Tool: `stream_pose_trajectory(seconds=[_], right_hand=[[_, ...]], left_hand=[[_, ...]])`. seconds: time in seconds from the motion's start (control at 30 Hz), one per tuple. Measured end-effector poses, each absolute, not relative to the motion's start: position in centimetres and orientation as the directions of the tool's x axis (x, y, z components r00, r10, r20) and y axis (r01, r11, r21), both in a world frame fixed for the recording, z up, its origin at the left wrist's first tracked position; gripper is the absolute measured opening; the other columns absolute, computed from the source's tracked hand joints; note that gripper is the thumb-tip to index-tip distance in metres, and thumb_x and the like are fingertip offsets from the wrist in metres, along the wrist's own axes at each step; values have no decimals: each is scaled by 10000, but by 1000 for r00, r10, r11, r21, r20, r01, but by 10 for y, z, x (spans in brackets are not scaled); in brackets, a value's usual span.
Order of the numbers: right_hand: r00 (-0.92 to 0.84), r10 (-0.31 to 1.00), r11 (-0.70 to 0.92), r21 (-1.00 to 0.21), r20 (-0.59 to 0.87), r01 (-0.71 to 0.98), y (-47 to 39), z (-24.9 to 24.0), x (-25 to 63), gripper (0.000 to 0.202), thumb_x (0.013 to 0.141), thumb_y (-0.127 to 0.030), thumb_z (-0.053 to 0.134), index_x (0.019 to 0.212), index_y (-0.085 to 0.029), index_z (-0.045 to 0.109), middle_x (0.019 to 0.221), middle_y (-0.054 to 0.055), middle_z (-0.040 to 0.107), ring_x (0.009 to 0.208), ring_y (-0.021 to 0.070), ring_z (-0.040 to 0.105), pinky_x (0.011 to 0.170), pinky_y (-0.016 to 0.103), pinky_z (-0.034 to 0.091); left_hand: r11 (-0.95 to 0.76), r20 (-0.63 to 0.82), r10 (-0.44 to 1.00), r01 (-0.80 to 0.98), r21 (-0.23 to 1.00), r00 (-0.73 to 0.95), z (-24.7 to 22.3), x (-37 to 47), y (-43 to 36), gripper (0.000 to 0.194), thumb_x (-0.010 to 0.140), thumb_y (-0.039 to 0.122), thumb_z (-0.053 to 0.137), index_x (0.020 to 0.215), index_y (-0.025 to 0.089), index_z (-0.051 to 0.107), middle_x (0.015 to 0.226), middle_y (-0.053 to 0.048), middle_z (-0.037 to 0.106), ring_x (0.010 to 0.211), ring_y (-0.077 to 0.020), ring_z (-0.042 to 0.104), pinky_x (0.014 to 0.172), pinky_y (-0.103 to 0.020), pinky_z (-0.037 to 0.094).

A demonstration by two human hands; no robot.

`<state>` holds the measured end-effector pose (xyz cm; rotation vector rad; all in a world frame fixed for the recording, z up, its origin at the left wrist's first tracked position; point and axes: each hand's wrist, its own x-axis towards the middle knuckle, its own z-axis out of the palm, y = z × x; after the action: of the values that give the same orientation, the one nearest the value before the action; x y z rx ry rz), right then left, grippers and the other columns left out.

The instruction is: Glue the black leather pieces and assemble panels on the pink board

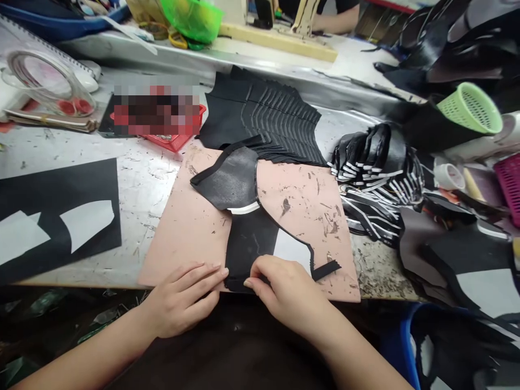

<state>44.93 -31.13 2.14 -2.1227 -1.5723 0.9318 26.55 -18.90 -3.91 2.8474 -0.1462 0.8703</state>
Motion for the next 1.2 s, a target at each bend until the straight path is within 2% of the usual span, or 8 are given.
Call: stream_pose_trajectory(seconds=[0.2,0.47,0.77,0.97,1.07,1.2], right_hand=[[198,936,-339,-591,-292,732,-306,16,446,128,836,-202,512,708,-210,517,691,-15,616,617,134,574,552,231,408],[218,942,-329,-580,-254,745,-308,13,444,138,838,-211,503,702,-207,523,682,-12,611,605,131,574,547,232,412],[221,947,-317,-568,-233,760,-307,13,443,136,828,-195,503,692,-205,518,677,-14,611,595,127,576,538,227,418],[235,955,-293,-487,-178,822,-311,11,442,106,824,-228,512,738,-199,566,715,14,641,591,147,602,535,252,450],[257,947,-322,-545,-194,774,-317,10,445,64,802,-230,552,827,-204,604,782,17,679,689,161,639,622,265,492],[274,942,-334,-648,-195,685,-322,8,450,130,806,-216,541,905,-207,624,873,21,698,790,162,650,717,265,501]], left_hand=[[-983,607,-1,-113,145,795,-46,265,-192,130,837,118,488,835,173,606,1041,-67,656,1000,-195,584,863,-331,447],[-981,572,-2,-112,157,820,-48,262,-193,294,882,122,381,1075,166,599,1087,-60,635,1039,-200,554,894,-341,411],[-985,548,-26,-114,127,836,-47,264,-192,334,872,103,346,1090,137,596,1081,-68,634,1023,-200,556,878,-337,410],[-991,506,-31,-92,95,862,-34,269,-193,351,855,104,320,1044,120,616,1023,-83,646,973,-206,563,837,-347,418],[-994,480,-69,-102,43,875,-24,273,-197,335,833,89,339,1002,93,628,986,-95,645,922,-220,574,801,-359,420],[-994,457,-113,-102,-49,882,-17,277,-205,333,805,58,336,962,51,629,936,-115,647,864,-232,586,789,-368,416]])
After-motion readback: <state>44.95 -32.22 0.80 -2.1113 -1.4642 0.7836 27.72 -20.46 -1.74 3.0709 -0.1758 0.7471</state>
